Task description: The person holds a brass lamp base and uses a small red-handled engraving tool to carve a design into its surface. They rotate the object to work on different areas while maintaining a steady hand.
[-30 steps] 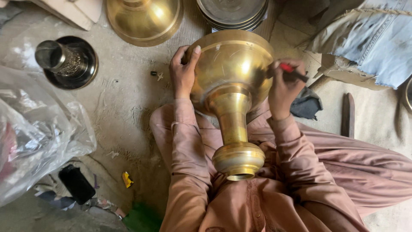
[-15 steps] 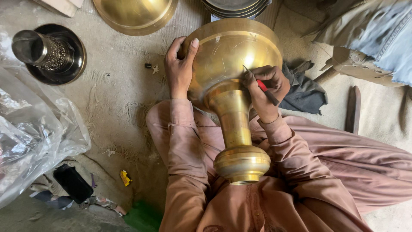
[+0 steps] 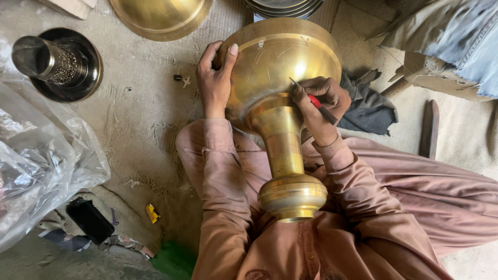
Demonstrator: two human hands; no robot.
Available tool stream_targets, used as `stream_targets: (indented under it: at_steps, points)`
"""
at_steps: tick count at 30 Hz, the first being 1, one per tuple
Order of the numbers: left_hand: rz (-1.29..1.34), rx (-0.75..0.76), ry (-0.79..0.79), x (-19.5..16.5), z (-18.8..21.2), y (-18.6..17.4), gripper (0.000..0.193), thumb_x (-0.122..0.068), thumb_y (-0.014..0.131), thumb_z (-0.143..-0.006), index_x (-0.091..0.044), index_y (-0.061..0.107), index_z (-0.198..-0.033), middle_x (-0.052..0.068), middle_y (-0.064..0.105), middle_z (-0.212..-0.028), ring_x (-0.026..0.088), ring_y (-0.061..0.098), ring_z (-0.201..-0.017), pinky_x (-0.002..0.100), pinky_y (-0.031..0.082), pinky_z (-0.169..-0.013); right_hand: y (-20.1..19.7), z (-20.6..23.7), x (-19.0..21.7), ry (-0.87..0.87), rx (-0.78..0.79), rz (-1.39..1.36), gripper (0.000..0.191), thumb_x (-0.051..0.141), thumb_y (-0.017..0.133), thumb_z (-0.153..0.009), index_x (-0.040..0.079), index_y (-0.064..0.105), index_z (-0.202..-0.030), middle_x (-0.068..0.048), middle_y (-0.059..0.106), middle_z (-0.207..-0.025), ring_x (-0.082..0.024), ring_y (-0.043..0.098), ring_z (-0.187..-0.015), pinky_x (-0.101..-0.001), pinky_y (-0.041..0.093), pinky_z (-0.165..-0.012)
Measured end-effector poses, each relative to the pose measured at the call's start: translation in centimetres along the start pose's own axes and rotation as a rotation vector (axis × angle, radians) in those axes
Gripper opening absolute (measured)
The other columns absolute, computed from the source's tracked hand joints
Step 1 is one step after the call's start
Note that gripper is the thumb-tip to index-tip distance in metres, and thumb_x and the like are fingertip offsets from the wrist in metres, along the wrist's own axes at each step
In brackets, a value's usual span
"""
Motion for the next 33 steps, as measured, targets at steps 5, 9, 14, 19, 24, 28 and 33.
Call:
stream_targets:
  at_steps: [5, 9, 14, 19, 24, 28, 33]
  points:
    - [-0.007, 0.005, -0.001, 0.1, 0.0, -0.1, 0.044, -0.046, 0.071, -0.099, -0.004, 0.071, -0.112, 0.004, 0.072, -0.096, 0.014, 0.065, -0.090, 0.032, 0.054, -0.084, 0.0, -0.1, 0.3, -0.044, 0.057, 0.060, 0.017, -0.006, 0.076, -0.097, -0.004, 0.061, -0.088, -0.015, 0.075, -0.091, -0.015, 0.071, -0.080, -0.0257, 0.057, -0.072]
    - [-0.010, 0.009, -0.014, 0.1, -0.1, 0.1, 0.045, -0.048, 0.071, -0.098, -0.005, 0.071, -0.112, 0.005, 0.073, -0.096, 0.014, 0.066, -0.090, 0.032, 0.055, -0.084, -0.1, -0.3, 0.5, -0.106, 0.126, 0.083, 0.017, -0.006, 0.076, -0.095, -0.005, 0.062, -0.086, -0.016, 0.074, -0.091, -0.018, 0.072, -0.081, -0.0267, 0.057, -0.074]
    - [-0.045, -0.006, 0.004, 0.1, -0.1, 0.0, 0.046, -0.049, 0.070, -0.097, -0.005, 0.071, -0.114, 0.005, 0.074, -0.100, 0.016, 0.069, -0.094, 0.034, 0.056, -0.085, 0.1, -0.6, 0.5, -0.103, 0.123, 0.040, 0.018, -0.006, 0.077, -0.094, -0.005, 0.062, -0.085, -0.016, 0.074, -0.089, -0.019, 0.073, -0.080, -0.0277, 0.058, -0.075]
    - [-0.063, -0.006, -0.005, 0.0, -0.1, 0.0, 0.045, -0.048, 0.070, -0.098, -0.005, 0.071, -0.113, 0.005, 0.074, -0.097, 0.016, 0.067, -0.092, 0.033, 0.056, -0.085, -0.2, -1.1, 1.0, -0.172, 0.287, 0.059, 0.019, -0.007, 0.077, -0.090, -0.005, 0.061, -0.082, -0.018, 0.071, -0.086, -0.024, 0.071, -0.080, -0.0284, 0.056, -0.070]
    - [-0.022, -0.010, -0.017, -0.1, -0.1, 0.1, 0.045, -0.047, 0.071, -0.098, -0.005, 0.071, -0.112, 0.004, 0.073, -0.095, 0.015, 0.066, -0.090, 0.033, 0.055, -0.083, -0.2, -1.3, 0.8, -0.161, 0.263, 0.021, 0.017, -0.007, 0.075, -0.089, -0.004, 0.059, -0.083, -0.018, 0.070, -0.086, -0.025, 0.071, -0.080, -0.0297, 0.057, -0.073]
    - [-0.004, -0.014, -0.013, -0.1, 0.0, 0.1, 0.044, -0.047, 0.071, -0.097, -0.005, 0.071, -0.112, 0.004, 0.073, -0.095, 0.014, 0.066, -0.090, 0.032, 0.055, -0.083, -0.1, -0.9, 0.7, -0.127, 0.198, 0.030, 0.015, -0.006, 0.075, -0.092, -0.005, 0.062, -0.085, -0.018, 0.072, -0.087, -0.025, 0.073, -0.079, -0.0320, 0.058, -0.076]
    - [-0.032, -0.020, -0.002, -0.1, -0.1, 0.1, 0.043, -0.047, 0.072, -0.097, -0.006, 0.071, -0.111, 0.004, 0.073, -0.095, 0.014, 0.066, -0.090, 0.032, 0.055, -0.084, -0.2, -1.3, 0.8, -0.159, 0.263, 0.018, 0.017, -0.004, 0.076, -0.091, -0.005, 0.061, -0.084, -0.018, 0.071, -0.086, -0.026, 0.072, -0.079, -0.0310, 0.057, -0.074]
Point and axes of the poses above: each hand's wrist, its own z-axis away from the middle knuckle, its own y-axis out of the palm, x = y × z, the point moved 3 cm from there along -z, towards the middle knuckle
